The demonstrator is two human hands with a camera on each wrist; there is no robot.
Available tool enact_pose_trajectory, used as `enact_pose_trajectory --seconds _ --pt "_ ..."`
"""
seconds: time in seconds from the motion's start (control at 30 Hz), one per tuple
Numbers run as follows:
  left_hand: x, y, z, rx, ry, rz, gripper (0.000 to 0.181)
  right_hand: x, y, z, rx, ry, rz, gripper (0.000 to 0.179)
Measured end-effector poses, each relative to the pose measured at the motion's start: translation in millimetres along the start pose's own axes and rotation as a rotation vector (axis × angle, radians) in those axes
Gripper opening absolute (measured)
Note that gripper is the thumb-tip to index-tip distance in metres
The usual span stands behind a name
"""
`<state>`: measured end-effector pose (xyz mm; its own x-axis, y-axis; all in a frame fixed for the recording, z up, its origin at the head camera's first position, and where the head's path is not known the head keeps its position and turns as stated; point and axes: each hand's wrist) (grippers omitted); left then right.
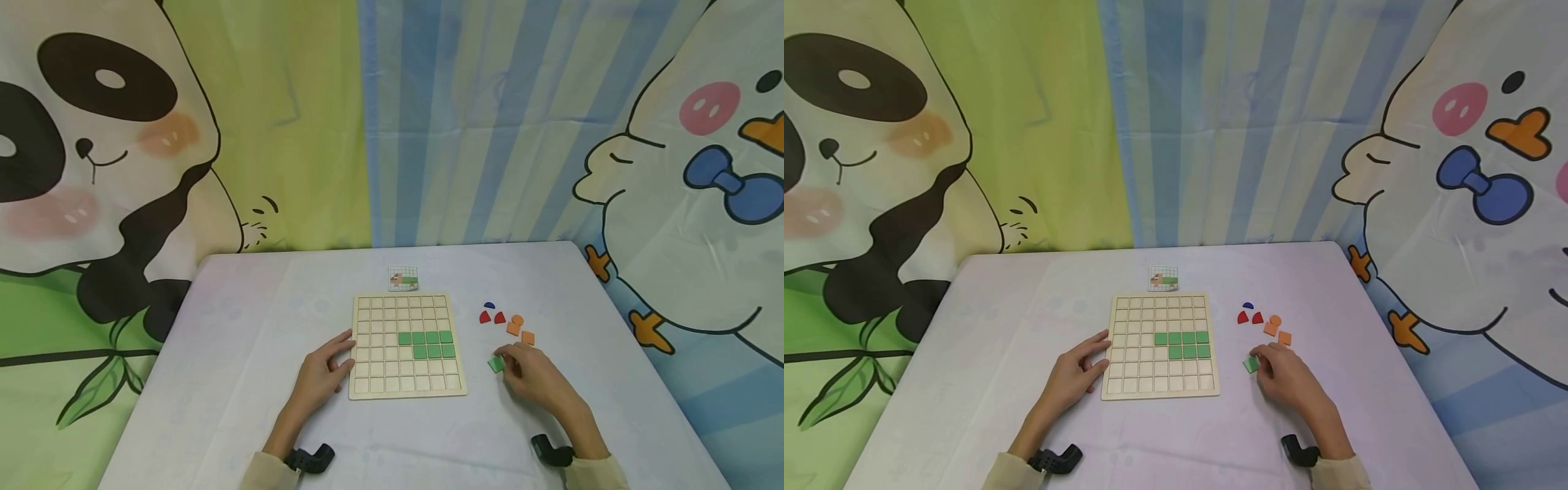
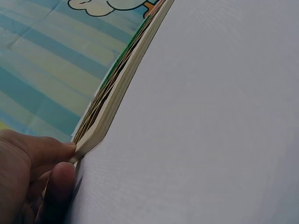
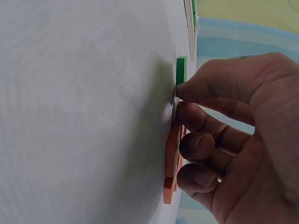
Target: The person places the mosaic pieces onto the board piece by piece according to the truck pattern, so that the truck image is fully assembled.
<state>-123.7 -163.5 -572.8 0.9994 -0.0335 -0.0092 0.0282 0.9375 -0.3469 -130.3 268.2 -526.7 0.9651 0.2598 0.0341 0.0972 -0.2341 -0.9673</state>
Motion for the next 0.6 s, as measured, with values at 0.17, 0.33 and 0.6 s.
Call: enact_pose_trajectory --seconds 0.17,0.33,0.6 --pt "0.2 -0.1 1.9 -0.015 0.007 0.002 0.045 0.4 -0.4 1.0 -0.006 -0.012 -0.003 0.026" --pt "-0.3 0.0 2.0 -0.01 0.022 -0.003 0.045 0.7 -0.9 2.2 -0.014 -0.004 -0.005 0.026" --pt "0.0 1.7 -0.4 -0.012 0.039 0.008 0.045 -0.3 0.5 2.3 -0.012 0.019 -0.026 0.028"
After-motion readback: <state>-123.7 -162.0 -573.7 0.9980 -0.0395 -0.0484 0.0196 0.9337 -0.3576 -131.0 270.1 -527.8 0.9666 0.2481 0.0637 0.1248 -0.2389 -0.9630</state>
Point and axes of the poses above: each hand's wrist, its own x-axis away from the middle knuckle, its own y-axis out of the palm, z = x × y, and after that the axes turned 10 degrees about x, right-handed
